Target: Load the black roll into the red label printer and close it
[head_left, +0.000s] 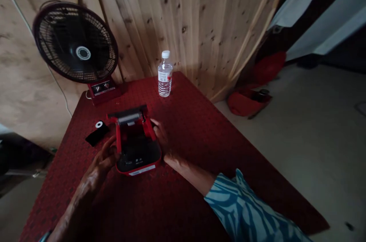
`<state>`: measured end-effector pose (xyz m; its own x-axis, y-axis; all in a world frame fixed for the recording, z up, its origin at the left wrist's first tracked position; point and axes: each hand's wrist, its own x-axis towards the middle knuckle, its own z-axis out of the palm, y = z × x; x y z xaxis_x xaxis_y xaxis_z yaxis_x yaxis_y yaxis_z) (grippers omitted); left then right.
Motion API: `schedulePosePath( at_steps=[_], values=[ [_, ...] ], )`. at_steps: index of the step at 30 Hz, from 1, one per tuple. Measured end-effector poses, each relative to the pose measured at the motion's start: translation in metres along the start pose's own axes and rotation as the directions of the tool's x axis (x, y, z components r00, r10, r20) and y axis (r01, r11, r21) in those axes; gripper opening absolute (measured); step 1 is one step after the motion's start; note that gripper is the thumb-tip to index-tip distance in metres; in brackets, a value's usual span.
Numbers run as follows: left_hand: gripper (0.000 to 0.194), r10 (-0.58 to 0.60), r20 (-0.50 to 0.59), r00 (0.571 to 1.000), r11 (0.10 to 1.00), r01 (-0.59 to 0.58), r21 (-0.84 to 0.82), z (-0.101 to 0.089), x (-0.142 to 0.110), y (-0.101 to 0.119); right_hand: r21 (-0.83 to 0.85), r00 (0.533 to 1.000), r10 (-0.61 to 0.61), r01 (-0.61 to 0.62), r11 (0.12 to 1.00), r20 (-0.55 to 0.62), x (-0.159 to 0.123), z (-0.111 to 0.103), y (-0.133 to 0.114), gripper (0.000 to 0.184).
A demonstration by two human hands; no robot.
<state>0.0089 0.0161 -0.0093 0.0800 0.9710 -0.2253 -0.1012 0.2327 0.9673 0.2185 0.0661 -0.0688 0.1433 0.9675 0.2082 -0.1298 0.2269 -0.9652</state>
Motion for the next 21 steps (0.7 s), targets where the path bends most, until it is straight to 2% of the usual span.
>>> schedulePosePath(
  at_steps=[3,10,12,14,16,18,21],
  values=[
    [0.080,-0.045,0.040,0.998,0.999,0.045,-0.002,-0.003,0.001,0.001,-0.011,1.000,-0.006,0.006,1.000,0.030,0.000,0.000,-0.006,0.042],
    [0.082,0.011,-0.040,0.999,0.998,-0.009,0.068,-0.001,0.000,0.001,-0.009,0.998,-0.030,0.031,0.999,0.064,0.002,-0.001,-0.006,0.040],
    [0.080,0.040,-0.042,0.998,0.990,-0.034,0.139,-0.003,0.000,0.004,-0.006,0.997,-0.046,0.047,0.999,0.065,0.002,-0.002,-0.006,0.041],
    [0.077,0.097,-0.048,0.994,0.952,-0.079,0.297,-0.008,-0.002,0.013,-0.003,0.996,-0.056,0.056,0.998,0.072,0.002,-0.002,-0.007,0.042],
    [0.070,0.184,-0.042,0.982,0.842,-0.136,0.522,-0.011,-0.003,0.029,-0.001,0.995,-0.062,0.062,0.998,0.080,0.002,-0.002,-0.009,0.042],
    [0.056,0.282,0.018,0.959,0.656,-0.207,0.726,-0.008,-0.003,0.048,0.000,0.994,-0.063,0.063,0.998,0.088,0.002,-0.002,-0.010,0.042],
    [0.039,0.351,0.250,0.902,0.374,-0.380,0.846,0.011,0.004,0.073,0.007,0.993,-0.074,0.074,0.997,0.089,0.002,-0.001,-0.009,0.041]
  ],
)
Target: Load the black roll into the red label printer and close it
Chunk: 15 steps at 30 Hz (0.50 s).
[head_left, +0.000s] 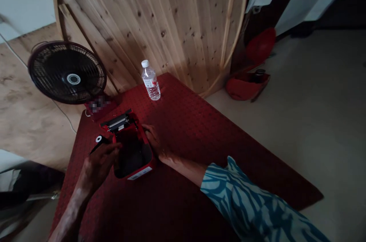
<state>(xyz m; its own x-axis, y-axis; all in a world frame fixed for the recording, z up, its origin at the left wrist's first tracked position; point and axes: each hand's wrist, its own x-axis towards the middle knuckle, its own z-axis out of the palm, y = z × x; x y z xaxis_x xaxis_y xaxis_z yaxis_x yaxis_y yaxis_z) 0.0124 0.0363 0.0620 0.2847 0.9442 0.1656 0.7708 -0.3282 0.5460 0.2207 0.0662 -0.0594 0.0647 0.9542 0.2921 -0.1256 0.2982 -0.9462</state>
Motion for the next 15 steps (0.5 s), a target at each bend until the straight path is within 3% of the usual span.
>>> schedulePosePath(
  at_steps=[3,7,12,15],
  values=[
    [0.034,0.189,0.155,0.970,0.962,-0.215,0.169,0.008,0.028,0.016,0.004,1.000,-0.031,0.031,1.000,0.005,0.002,0.001,0.004,0.041],
    [0.032,0.064,0.419,0.906,0.866,-0.258,0.427,0.028,0.062,0.016,-0.010,0.998,-0.062,0.062,0.998,0.009,0.004,0.001,0.007,0.038],
    [0.029,0.038,0.545,0.837,0.869,-0.297,0.395,0.032,0.075,0.014,-0.026,0.997,-0.082,0.082,0.996,0.009,0.005,0.002,0.007,0.036],
    [0.031,0.044,0.566,0.823,0.882,-0.298,0.365,0.030,0.074,0.017,-0.014,0.996,-0.086,0.086,0.996,0.010,0.005,0.003,0.007,0.036]
  ],
)
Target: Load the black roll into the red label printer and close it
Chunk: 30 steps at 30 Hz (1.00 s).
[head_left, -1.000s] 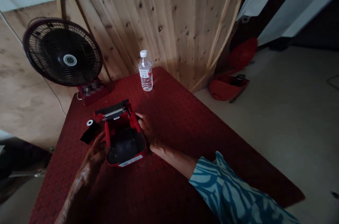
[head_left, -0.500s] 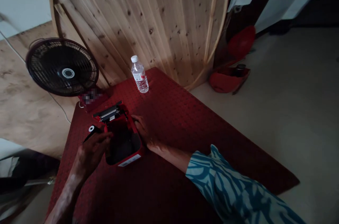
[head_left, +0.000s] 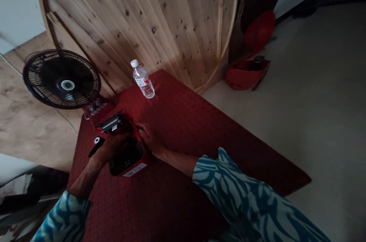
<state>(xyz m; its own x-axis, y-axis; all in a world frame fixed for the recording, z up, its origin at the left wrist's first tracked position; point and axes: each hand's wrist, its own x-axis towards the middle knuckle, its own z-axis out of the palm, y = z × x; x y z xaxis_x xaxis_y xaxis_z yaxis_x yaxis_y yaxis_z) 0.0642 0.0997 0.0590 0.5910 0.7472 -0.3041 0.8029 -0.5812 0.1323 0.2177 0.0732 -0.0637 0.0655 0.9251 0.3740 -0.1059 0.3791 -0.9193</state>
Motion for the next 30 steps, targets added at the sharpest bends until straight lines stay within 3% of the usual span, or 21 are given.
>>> schedulePosePath(
  at_steps=[5,11,14,17,20,22,24,27,30],
  values=[
    [0.034,-0.025,-0.064,0.998,1.000,0.024,-0.009,-0.002,0.000,0.002,0.006,1.000,0.005,-0.005,1.000,-0.001,0.000,0.000,-0.001,0.037],
    [0.032,-0.027,-0.273,0.962,1.000,0.023,-0.019,-0.002,-0.023,0.012,0.001,1.000,0.001,-0.001,1.000,0.008,0.003,0.001,-0.001,0.038],
    [0.029,-0.048,-0.421,0.906,0.995,0.008,-0.097,-0.007,-0.052,0.016,0.004,0.999,0.013,-0.013,1.000,0.030,0.002,-0.001,-0.003,0.038],
    [0.033,-0.248,-0.523,0.815,0.950,0.098,-0.297,-0.019,-0.088,0.004,0.013,0.999,0.033,-0.034,0.999,0.035,-0.001,-0.004,-0.005,0.038],
    [0.042,-0.546,-0.542,0.639,0.819,0.268,-0.508,-0.030,-0.113,-0.023,0.011,0.998,0.044,-0.044,0.999,0.040,-0.003,-0.005,-0.004,0.040],
    [0.049,-0.649,-0.530,0.546,0.734,0.265,-0.625,-0.032,-0.116,-0.043,0.016,0.998,0.052,-0.052,0.999,0.039,-0.003,-0.005,-0.001,0.041],
    [0.054,-0.689,-0.507,0.517,0.679,0.217,-0.702,-0.031,-0.109,-0.059,0.018,0.997,0.064,-0.065,0.998,0.034,-0.003,-0.005,0.003,0.042],
    [0.054,-0.723,-0.463,0.512,0.624,0.199,-0.755,-0.027,-0.097,-0.073,0.010,0.996,0.088,-0.088,0.996,0.016,-0.004,-0.004,0.008,0.042],
    [0.053,-0.744,-0.436,0.506,0.599,0.215,-0.772,-0.021,-0.100,-0.080,0.015,0.996,0.093,-0.093,0.996,-0.001,-0.004,-0.003,0.013,0.042]
  ],
)
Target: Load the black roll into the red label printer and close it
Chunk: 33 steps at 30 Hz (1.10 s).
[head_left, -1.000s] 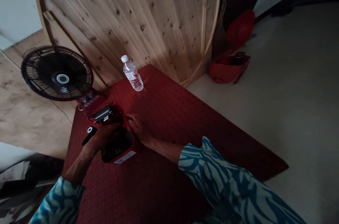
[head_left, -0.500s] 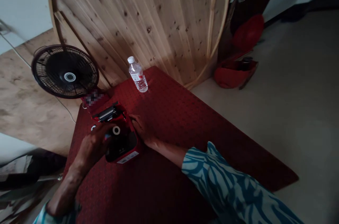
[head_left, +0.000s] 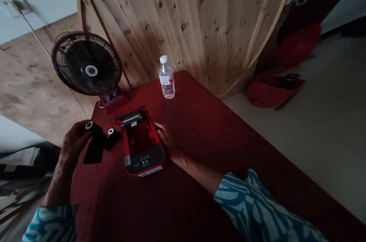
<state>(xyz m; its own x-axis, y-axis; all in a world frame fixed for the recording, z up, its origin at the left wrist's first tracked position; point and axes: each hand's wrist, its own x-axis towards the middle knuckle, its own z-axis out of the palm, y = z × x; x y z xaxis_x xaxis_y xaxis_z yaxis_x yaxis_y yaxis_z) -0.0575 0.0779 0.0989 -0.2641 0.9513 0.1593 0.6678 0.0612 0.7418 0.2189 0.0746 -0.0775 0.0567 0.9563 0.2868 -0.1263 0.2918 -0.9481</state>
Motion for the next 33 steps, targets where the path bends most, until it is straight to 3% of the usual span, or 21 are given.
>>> schedulePosePath(
  at_steps=[3,7,9,13,17,22,23,28,31,33],
  values=[
    [0.056,0.007,0.091,0.996,0.999,-0.010,0.030,-0.005,-0.015,-0.015,0.006,1.000,-0.007,0.007,1.000,0.000,0.000,0.000,0.002,0.043],
    [0.047,0.158,0.229,0.961,0.972,-0.192,0.137,0.014,-0.038,-0.039,-0.011,1.000,-0.016,0.016,1.000,-0.004,0.000,0.000,0.000,0.043],
    [0.041,0.210,0.227,0.951,0.940,-0.260,0.221,0.031,-0.044,-0.050,-0.015,1.000,-0.015,0.015,1.000,-0.010,0.000,0.000,-0.001,0.044],
    [0.036,0.206,0.211,0.956,0.898,-0.270,0.349,0.052,-0.044,-0.068,-0.013,1.000,0.001,0.000,1.000,0.006,0.000,-0.001,-0.002,0.043],
    [0.046,0.246,0.237,0.940,0.911,-0.307,0.274,0.044,-0.040,-0.073,-0.001,1.000,-0.002,0.002,1.000,0.014,0.000,-0.001,-0.004,0.040],
    [0.048,0.137,0.020,0.990,0.961,-0.138,0.240,0.018,-0.008,-0.071,-0.008,1.000,0.004,-0.004,1.000,-0.004,0.000,-0.001,-0.003,0.042],
    [0.046,0.110,0.019,0.994,0.966,-0.111,0.235,0.015,0.003,-0.072,-0.009,1.000,0.006,-0.006,1.000,-0.003,0.000,-0.001,-0.003,0.042],
    [0.058,0.075,0.249,0.966,0.987,-0.108,0.119,0.023,0.052,-0.078,-0.027,1.000,0.007,-0.006,1.000,0.010,0.000,-0.002,-0.005,0.042],
    [0.060,0.096,0.419,0.903,0.988,-0.138,0.071,0.036,0.061,-0.079,-0.039,1.000,0.006,-0.006,0.999,0.000,0.000,-0.002,-0.004,0.041],
    [0.057,0.095,0.471,0.877,0.989,-0.136,0.055,0.042,0.061,-0.081,-0.038,1.000,0.007,-0.007,0.999,-0.013,0.000,-0.001,-0.003,0.042]
  ],
)
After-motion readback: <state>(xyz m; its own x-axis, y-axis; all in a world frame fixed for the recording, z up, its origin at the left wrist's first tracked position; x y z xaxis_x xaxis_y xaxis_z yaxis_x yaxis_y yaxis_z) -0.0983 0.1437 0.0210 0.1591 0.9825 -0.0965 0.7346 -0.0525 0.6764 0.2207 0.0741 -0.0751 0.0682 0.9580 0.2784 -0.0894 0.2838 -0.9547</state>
